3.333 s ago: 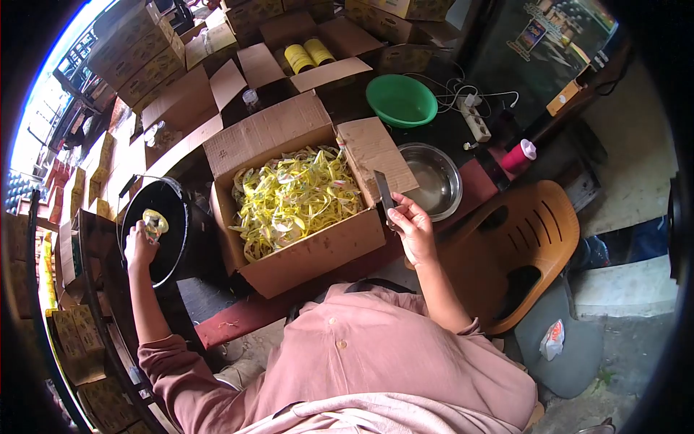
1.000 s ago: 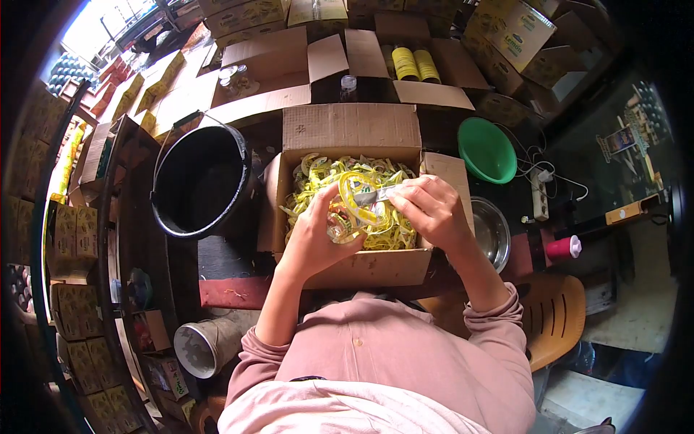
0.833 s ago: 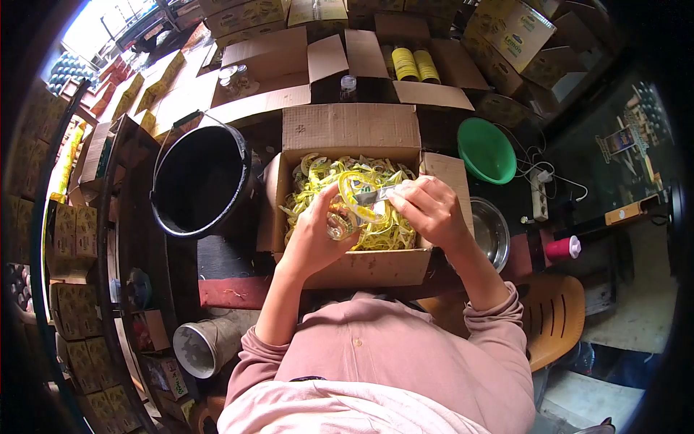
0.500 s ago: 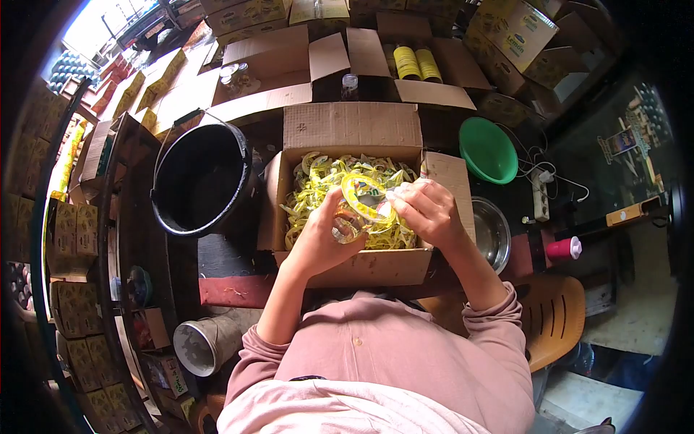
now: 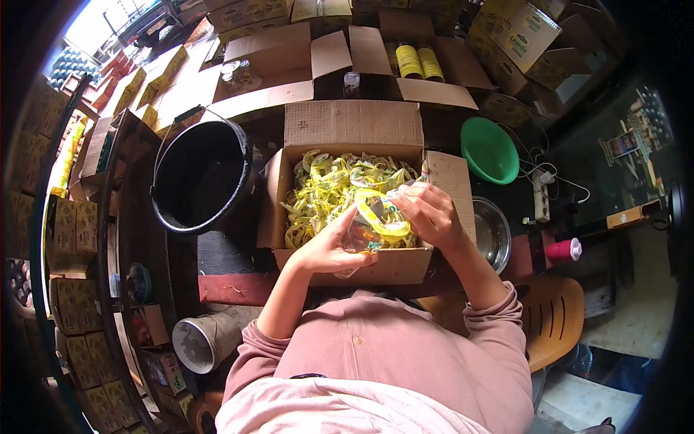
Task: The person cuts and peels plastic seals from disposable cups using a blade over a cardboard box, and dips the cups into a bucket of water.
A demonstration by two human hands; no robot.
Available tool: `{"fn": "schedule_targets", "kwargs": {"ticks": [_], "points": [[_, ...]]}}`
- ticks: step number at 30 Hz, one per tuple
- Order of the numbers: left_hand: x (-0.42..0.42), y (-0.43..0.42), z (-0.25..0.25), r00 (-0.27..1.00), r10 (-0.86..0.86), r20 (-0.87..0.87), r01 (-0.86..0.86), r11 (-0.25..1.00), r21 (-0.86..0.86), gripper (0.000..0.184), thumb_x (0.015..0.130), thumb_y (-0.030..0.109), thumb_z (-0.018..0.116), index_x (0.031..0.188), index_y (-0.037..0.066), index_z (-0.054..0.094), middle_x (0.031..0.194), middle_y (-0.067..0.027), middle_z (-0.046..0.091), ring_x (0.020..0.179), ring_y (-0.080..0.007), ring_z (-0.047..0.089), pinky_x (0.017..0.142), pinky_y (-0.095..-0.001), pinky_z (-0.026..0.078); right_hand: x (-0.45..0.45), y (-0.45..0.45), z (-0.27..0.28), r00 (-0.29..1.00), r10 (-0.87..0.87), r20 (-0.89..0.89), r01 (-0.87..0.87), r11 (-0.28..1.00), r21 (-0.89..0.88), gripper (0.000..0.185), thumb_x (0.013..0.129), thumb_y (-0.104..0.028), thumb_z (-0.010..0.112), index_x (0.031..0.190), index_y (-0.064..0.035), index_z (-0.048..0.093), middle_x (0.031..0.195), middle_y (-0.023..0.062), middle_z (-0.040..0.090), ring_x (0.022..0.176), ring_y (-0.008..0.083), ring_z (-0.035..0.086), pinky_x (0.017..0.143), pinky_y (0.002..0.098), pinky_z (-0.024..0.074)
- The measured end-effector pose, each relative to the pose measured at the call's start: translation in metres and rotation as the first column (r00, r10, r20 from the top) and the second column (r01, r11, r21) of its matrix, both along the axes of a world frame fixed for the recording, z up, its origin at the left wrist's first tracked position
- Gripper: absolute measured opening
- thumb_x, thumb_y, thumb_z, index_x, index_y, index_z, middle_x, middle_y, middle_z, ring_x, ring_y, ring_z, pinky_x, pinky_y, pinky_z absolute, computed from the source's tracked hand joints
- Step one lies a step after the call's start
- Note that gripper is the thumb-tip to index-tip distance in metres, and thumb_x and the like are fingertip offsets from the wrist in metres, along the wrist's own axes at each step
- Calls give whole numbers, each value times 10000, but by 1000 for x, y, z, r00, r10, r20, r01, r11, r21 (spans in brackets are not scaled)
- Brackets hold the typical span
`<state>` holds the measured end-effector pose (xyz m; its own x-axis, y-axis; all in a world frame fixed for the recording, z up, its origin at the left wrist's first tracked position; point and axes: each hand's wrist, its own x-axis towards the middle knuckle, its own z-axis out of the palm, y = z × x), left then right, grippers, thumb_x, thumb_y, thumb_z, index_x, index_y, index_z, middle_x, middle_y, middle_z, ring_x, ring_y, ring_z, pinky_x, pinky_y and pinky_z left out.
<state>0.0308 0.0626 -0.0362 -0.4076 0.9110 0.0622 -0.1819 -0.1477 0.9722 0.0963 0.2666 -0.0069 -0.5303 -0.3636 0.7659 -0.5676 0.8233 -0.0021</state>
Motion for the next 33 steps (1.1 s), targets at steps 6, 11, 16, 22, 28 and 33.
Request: {"fn": "schedule_targets", "kwargs": {"ticks": [6,11,16,22,28,33], "points": [[-8,4,-8,818,-465,340,435,885,165,493,710,76,613,1143,20,385,875,-79,530,669,-126,537,576,-241,451,3,-3,0,995,86,53,-83,995,-59,293,707,-14,624,993,0,561,839,102,633,745,243,619,678,369,510],[-6,0,8,903,-270,333,246,963,113,651,699,81,668,1233,11,304,1011,-108,485,741,-156,564,596,-268,477,-1,0,8,998,49,33,-46,996,-82,350,663,15,661,999,5,561,795,118,618,714,245,614,630,354,509],[-18,-1,11,998,-45,-49,48,996,78,811,717,77,673,1353,29,171,1218,-95,405,1061,-163,467,860,-303,413,-2,5,6,1000,-9,-19,9,1000,-29,381,696,-25,598,1075,-8,565,747,49,598,644,163,575,586,312,487],[-7,3,4,944,155,-290,-175,983,-45,846,660,128,692,1339,-12,207,1268,-135,407,1165,-192,402,953,-313,331,3,8,10,999,-44,10,44,998,54,499,691,-25,591,1184,-20,512,721,36,590,628,147,564,593,299,484],[4,13,20,933,211,-292,-251,962,-109,569,633,141,711,1119,-21,463,979,-105,576,889,-170,550,809,-285,437,3,4,9,999,-30,-29,31,999,33,506,683,-16,583,1183,-6,509,734,45,594,665,160,583,636,313,500],[5,13,11,991,50,-120,-68,986,-152,491,631,119,706,1062,13,496,888,-61,578,806,-131,536,744,-262,446,2,4,4,1000,9,-24,-9,1000,9,482,687,-31,589,1163,6,519,756,59,598,694,177,594,661,332,507]]}}
